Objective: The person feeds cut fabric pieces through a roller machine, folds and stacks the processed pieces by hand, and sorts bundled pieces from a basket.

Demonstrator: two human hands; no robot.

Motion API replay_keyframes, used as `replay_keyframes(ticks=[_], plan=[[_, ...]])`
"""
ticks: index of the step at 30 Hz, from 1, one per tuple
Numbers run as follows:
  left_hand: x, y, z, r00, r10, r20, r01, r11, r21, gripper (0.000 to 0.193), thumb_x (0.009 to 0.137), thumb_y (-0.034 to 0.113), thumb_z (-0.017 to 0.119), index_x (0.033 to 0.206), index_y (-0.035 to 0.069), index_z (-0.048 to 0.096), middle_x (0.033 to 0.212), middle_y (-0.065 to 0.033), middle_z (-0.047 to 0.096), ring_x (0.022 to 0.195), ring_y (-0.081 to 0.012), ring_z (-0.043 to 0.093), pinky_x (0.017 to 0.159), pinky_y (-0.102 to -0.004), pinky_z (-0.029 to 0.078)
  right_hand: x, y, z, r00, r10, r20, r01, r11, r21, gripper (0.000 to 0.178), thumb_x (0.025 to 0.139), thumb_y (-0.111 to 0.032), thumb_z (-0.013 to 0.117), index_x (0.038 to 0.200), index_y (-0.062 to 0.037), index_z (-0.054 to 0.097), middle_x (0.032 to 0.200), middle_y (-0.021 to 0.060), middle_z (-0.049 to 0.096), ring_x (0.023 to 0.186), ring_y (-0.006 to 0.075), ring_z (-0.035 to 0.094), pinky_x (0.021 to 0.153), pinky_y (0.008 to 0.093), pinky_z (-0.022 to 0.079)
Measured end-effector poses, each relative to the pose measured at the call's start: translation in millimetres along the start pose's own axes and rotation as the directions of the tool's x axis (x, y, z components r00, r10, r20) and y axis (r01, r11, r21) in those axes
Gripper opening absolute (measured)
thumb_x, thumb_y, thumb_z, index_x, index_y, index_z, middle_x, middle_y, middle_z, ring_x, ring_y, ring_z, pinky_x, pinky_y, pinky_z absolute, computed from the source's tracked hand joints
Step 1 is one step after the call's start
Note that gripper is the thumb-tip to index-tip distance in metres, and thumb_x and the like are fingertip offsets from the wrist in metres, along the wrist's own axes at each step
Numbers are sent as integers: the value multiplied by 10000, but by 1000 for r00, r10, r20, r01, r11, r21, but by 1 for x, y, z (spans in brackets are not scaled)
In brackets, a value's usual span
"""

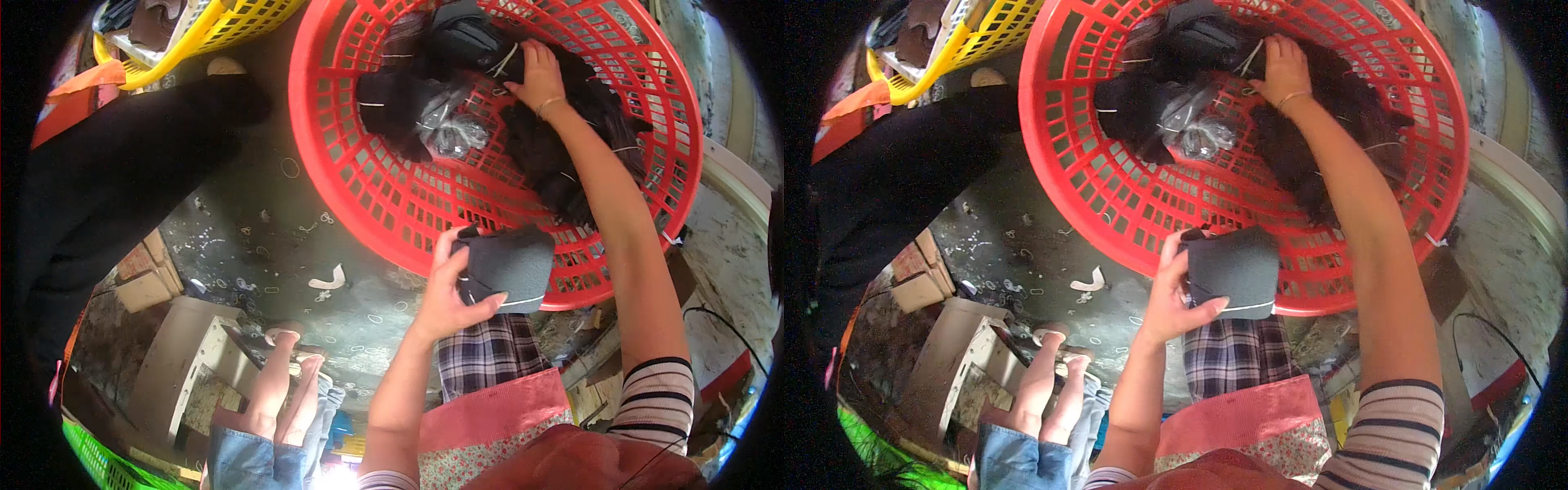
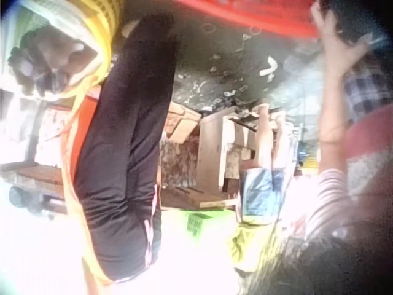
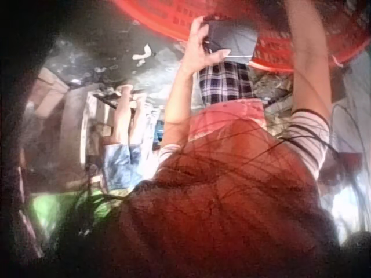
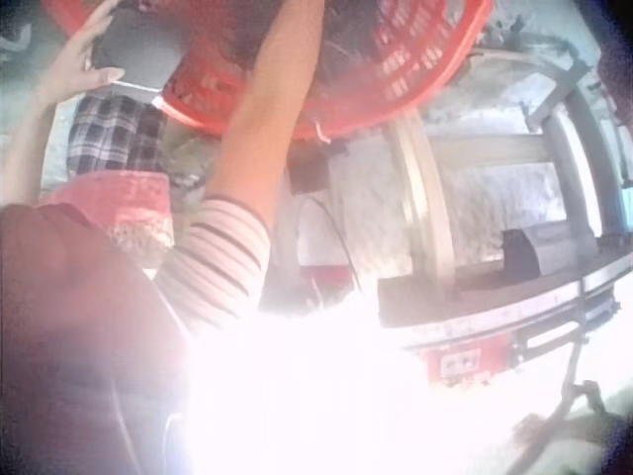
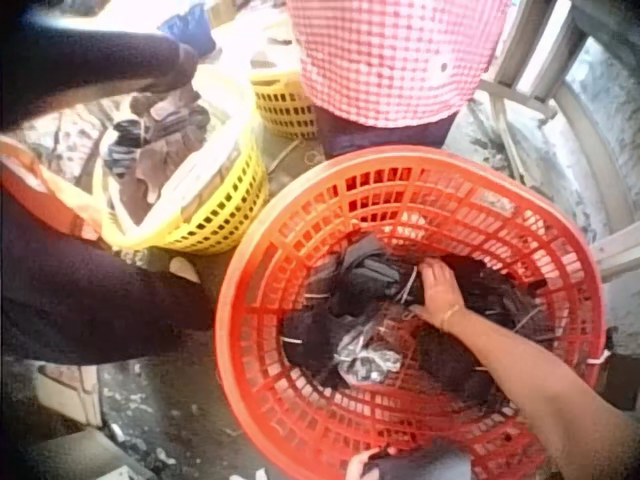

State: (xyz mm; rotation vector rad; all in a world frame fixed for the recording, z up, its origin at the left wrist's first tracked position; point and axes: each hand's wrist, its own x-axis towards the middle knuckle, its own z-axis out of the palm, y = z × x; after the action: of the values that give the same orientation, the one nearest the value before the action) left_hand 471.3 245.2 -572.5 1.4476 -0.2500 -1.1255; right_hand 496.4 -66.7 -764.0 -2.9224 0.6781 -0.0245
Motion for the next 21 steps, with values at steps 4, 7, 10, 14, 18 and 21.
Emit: replay_keyframes(ticks=[4,7,10,14,18,21], plan=[[0,-4,0,998,70,-6,-69,992,103,572,544,168,741,1061,6,557,1183,-144,373,1139,-274,377,965,-369,313,19,-13,5,931,243,273,-209,966,-150,760,591,-287,783,1204,-30,415,1291,169,367,1139,312,432,933,421,394],[-5,0,0,999,51,-8,-50,997,51,569,542,159,736,1062,10,560,1185,-148,354,1145,-278,376,971,-378,319,20,-41,-8,916,317,246,-257,934,-249,537,624,-262,742,1034,-2,513,1123,177,506,949,337,528,779,391,486],[-7,-3,-4,999,14,-45,-17,998,-57,576,557,171,728,1076,-7,554,1207,-143,326,1178,-265,331,988,-384,298,9,-75,-24,885,368,286,-370,928,-50,560,596,-291,733,987,31,494,1040,191,532,930,338,535,779,389,478],[-3,-1,5,997,-25,-78,18,996,-88,566,568,158,722,1082,-6,551,1209,-143,304,1183,-274,326,987,-394,304,-21,-110,-17,834,532,145,-549,781,296,616,582,-302,726,985,63,437,996,236,507,917,386,518,799,426,447],[-3,4,7,993,-55,-105,41,991,-130,565,570,150,721,1086,-2,549,1211,-143,300,1183,-270,324,987,-395,307,-47,-145,-2,860,464,214,-497,665,557,674,637,-300,715,1047,69,328,1062,268,373,1003,427,436,848,437,402],[-2,6,9,991,-60,-118,48,993,-104,571,564,147,725,1088,7,550,1207,-148,311,1180,-275,324,981,-397,311,-57,-144,-4,910,377,174,-399,675,621,692,706,-314,673,1136,73,294,1067,243,365,998,404,439,845,423,401]])
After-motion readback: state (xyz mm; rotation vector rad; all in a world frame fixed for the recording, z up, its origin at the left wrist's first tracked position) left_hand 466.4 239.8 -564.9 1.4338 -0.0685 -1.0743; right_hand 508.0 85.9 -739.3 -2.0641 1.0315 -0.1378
